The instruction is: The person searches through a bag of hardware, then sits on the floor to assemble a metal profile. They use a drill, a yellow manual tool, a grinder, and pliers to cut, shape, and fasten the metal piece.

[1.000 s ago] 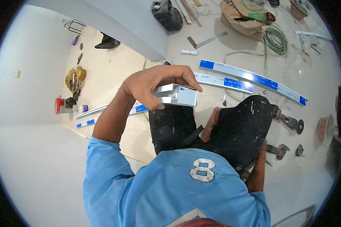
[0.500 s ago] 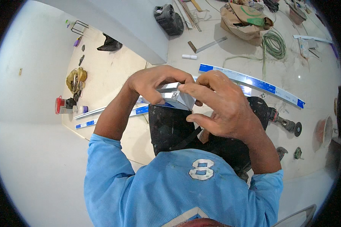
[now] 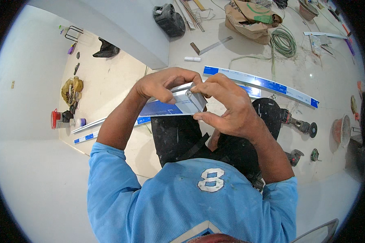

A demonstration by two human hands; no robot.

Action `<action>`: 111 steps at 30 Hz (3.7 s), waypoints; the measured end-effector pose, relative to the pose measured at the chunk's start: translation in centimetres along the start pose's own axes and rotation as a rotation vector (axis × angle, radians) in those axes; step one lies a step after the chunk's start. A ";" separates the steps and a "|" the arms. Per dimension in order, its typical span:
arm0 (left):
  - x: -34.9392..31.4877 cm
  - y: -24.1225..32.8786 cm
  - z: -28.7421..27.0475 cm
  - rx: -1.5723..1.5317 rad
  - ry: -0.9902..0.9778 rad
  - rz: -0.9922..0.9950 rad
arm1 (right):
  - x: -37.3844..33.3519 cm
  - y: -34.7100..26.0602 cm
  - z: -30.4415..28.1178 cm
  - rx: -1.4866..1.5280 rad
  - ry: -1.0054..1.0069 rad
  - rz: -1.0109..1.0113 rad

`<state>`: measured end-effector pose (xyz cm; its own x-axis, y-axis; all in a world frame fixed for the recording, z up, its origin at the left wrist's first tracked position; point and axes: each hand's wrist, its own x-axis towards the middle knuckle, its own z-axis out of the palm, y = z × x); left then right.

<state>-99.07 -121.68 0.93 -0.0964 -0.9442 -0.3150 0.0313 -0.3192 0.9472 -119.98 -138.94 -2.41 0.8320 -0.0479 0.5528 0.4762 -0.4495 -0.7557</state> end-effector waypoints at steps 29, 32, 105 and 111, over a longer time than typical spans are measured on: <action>-1.2 -0.1 2.2 0.104 0.052 0.042 | -2.4 -2.2 1.5 0.091 0.033 0.031; -1.5 -0.7 1.8 0.121 0.026 0.021 | -2.8 -2.4 0.9 0.088 -0.005 0.032; -0.4 -4.0 11.5 1.121 0.893 0.409 | -4.2 1.2 1.6 0.135 0.167 0.022; -0.8 -3.0 12.0 1.178 0.886 0.399 | -4.5 0.3 1.9 0.075 0.241 0.097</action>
<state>-111.05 -119.01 -0.97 0.3474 -0.8301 0.4361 -0.9156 -0.2000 0.3487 -123.02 -137.16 -5.85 0.7872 -0.3028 0.5372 0.4245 -0.3658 -0.8283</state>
